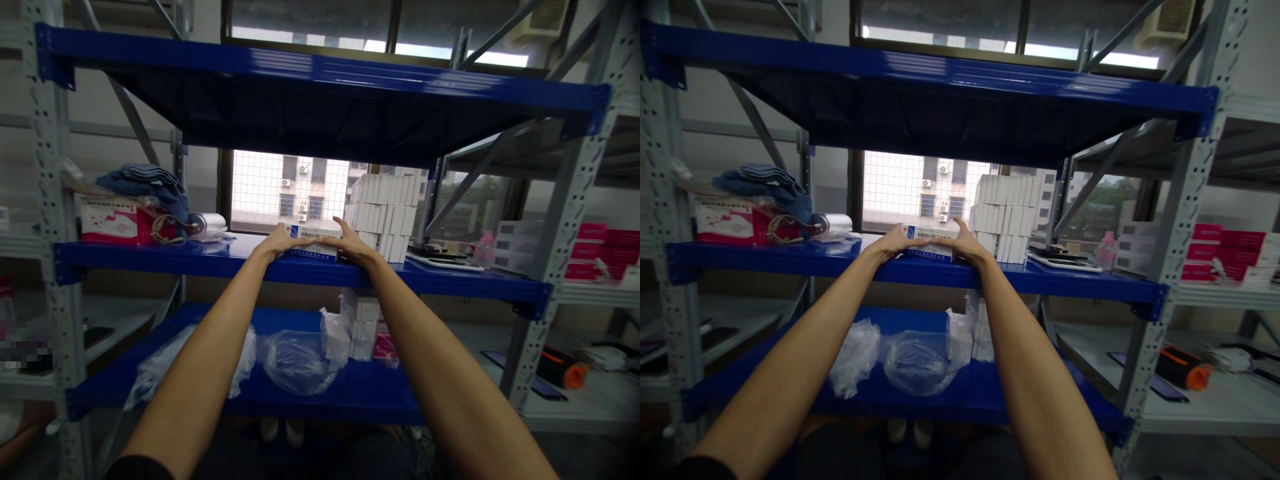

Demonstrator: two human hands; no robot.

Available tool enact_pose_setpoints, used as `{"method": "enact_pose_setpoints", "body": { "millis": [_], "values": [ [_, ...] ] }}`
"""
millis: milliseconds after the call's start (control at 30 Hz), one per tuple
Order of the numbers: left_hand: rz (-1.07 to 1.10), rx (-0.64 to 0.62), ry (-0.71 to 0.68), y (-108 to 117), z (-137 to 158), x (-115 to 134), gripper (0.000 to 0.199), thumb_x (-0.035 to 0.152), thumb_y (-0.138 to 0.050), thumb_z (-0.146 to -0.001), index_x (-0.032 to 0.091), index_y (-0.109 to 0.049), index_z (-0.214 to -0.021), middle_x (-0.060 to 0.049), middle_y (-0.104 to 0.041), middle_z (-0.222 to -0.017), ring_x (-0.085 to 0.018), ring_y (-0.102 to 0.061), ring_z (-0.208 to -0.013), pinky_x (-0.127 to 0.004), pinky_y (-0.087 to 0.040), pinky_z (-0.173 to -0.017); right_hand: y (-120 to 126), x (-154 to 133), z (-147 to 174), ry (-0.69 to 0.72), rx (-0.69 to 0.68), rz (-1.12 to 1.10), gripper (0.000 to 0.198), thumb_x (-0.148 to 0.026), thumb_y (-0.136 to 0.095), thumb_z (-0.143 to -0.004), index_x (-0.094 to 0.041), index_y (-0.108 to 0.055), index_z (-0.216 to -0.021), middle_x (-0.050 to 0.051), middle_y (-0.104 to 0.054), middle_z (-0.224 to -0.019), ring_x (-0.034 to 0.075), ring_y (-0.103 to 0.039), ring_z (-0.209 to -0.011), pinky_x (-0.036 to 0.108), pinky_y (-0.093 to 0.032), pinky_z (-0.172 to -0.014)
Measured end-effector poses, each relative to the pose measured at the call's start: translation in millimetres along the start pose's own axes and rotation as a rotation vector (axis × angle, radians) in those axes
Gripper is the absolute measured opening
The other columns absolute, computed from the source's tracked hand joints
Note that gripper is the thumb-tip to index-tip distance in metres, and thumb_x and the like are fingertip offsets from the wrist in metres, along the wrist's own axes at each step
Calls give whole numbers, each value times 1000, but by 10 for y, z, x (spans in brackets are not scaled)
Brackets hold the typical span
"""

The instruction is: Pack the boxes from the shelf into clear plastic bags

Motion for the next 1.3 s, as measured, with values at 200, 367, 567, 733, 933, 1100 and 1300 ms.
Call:
{"method": "enact_pose_setpoints", "body": {
  "millis": [200,367,567,733,933,1100,1300],
  "values": [
    [18,-21,125,14,59,20,81,38,-98,-56,12,-64,-125,-18,-77,-107,-35,-70,-107,-57,-54,-99,8,21,-7,12,-19,-40,126,-36,-93,-64,-25,-16,-163,16,-64,-137,31,-70,-115,52,-59,-98],
    [-40,17,-1,15,218,167,83,45,-96,-57,12,-59,-124,-17,-73,-113,-31,-71,-103,-51,-57,-96,3,-82,172,206,-12,151,119,-47,-92,-66,-24,-25,-161,16,-57,-147,33,-58,-132,56,-46,-114],
    [-41,262,-476,-33,1024,539,92,51,-95,-59,22,-50,-135,-10,-63,-132,-31,-61,-127,-43,-50,-110,-296,-335,959,514,248,179,128,-59,-88,-69,-33,-7,-165,12,-48,-154,39,-45,-144,57,-45,-114],
    [29,228,-205,-111,2104,606,83,50,-88,-71,21,-51,-139,-11,-66,-130,-29,-67,-118,-40,-57,-100,-697,-225,1898,412,287,34,114,-61,-87,-67,-30,-30,-160,11,-54,-150,37,-54,-135,52,-49,-109],
    [-77,-44,581,-238,2692,4,61,68,-69,-82,18,-71,-116,-10,-77,-96,-27,-74,-80,-30,-59,-56,-958,535,2442,-216,171,13,64,-59,-74,-83,-24,-62,-135,7,-75,-120,30,-71,-109,43,-57,-94],
    [-61,-120,773,-325,2657,-435,65,77,-59,-82,18,-76,-103,-10,-76,-83,-26,-71,-71,-27,-52,-42,-1028,973,2442,-409,82,76,52,-63,-68,-86,-28,-69,-123,4,-78,-108,29,-74,-94,34,-60,-67],
    [-39,-169,689,-344,2696,-656,56,69,-61,-85,18,-75,-103,-8,-77,-82,-23,-71,-66,-27,-54,-49,-1000,1158,2496,-335,98,96,63,-57,-75,-83,-26,-62,-136,3,-78,-107,27,-74,-97,37,-60,-82]
  ]
}}
Point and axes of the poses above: each hand's wrist, its own z-axis away from the middle knuckle, its own y-axis out of the back of the hand, x = y × z, the point moved 2 cm from there along -z, towards the middle knuckle
